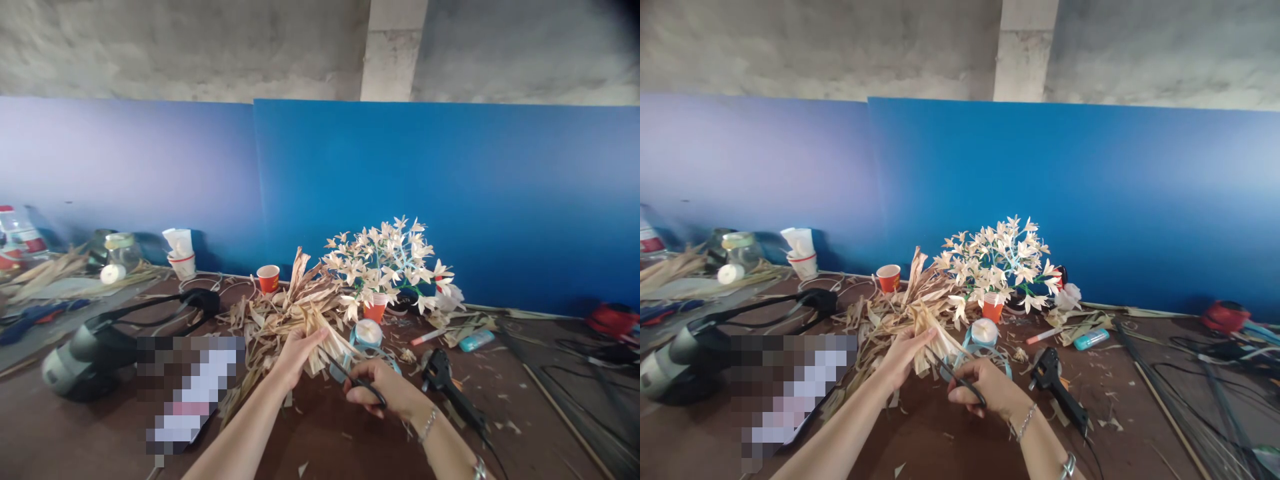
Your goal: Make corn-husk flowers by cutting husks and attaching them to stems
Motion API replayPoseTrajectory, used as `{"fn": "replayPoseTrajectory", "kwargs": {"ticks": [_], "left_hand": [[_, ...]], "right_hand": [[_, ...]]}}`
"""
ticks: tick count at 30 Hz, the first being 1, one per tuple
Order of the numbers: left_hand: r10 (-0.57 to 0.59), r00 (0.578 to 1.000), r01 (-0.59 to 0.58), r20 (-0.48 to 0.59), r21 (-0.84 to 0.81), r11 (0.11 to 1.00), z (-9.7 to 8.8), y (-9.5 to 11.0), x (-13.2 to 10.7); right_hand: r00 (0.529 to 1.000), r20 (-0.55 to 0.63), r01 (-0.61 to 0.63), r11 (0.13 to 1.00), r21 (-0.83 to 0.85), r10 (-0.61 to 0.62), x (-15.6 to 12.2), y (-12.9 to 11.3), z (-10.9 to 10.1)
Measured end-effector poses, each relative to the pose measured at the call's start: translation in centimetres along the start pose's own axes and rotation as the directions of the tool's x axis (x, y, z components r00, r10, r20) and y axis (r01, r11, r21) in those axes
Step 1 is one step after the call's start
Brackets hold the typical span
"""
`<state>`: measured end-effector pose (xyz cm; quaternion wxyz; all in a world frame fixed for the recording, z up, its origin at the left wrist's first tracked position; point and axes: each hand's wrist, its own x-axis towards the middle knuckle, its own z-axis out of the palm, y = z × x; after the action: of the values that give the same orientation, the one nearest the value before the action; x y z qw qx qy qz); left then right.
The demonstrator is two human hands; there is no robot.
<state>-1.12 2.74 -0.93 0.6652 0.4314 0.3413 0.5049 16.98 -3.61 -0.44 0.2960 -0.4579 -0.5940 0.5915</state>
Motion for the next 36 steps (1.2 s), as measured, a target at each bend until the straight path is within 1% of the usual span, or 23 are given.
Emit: {"fn": "replayPoseTrajectory", "kwargs": {"ticks": [7, 9, 11, 13, 15, 17, 19, 24, 27, 30, 33, 36], "left_hand": [[0.013, 1.0, -0.012, -0.024, 0.025, 1.0, 0.1, 0.0, -0.2], [0.03, 0.998, -0.029, -0.05, 0.017, 0.999, 0.1, 0.0, -0.1], [0.072, 0.993, -0.073, -0.098, -0.008, 0.997, 0.1, 0.1, 0.0], [0.139, 0.977, -0.147, -0.161, -0.041, 0.988, 0.1, 0.3, 0.1], [0.202, 0.952, -0.221, -0.23, -0.058, 0.974, 0.2, 0.5, 0.0], [0.24, 0.926, -0.264, -0.29, -0.046, 0.963, 0.4, 0.7, -0.1], [0.256, 0.913, -0.276, -0.318, -0.019, 0.961, 0.6, 0.8, -0.3], [0.257, 0.916, -0.248, -0.307, 0.068, 0.966, 1.0, 0.3, -0.6], [0.253, 0.923, -0.237, -0.289, 0.091, 0.967, 1.3, 0.1, -0.7], [0.237, 0.934, -0.224, -0.269, 0.078, 0.971, 1.6, 0.1, -0.9], [0.189, 0.953, -0.183, -0.236, 0.048, 0.982, 1.6, 0.3, -0.9], [0.13, 0.979, -0.129, -0.157, 0.014, 0.992, 1.1, 0.5, -0.8]], "right_hand": [[1.0, -0.014, -0.013, 1.0, -0.025, 0.013, 0.1, 0.0, 0.1], [1.0, 0.002, -0.013, 1.0, -0.012, 0.013, 0.0, -0.2, 0.0], [0.999, 0.042, -0.003, 1.0, 0.028, 0.002, 0.0, -0.2, -0.1], [0.995, 0.097, 0.009, 0.998, 0.061, -0.014, -0.1, -0.1, -0.3], [0.991, 0.136, 0.004, 0.998, 0.066, -0.013, -0.2, 0.2, -0.4], [0.99, 0.138, -0.001, 0.999, 0.055, -0.006, -0.1, 0.5, -0.3], [0.994, 0.112, 0.009, 0.998, 0.058, -0.016, 0.1, 0.6, 0.0], [0.997, 0.051, 0.055, 0.992, 0.111, -0.061, 0.4, 0.6, 0.9], [0.998, 0.037, 0.052, 0.991, 0.124, -0.057, 0.4, 0.5, 1.1], [0.998, 0.025, 0.053, 0.99, 0.132, -0.057, 0.4, 0.5, 1.1], [0.999, 0.009, 0.047, 0.992, 0.118, -0.048, 0.5, 0.7, 0.9], [0.999, -0.004, 0.044, 0.995, 0.092, -0.044, 0.6, 0.9, 0.6]]}}
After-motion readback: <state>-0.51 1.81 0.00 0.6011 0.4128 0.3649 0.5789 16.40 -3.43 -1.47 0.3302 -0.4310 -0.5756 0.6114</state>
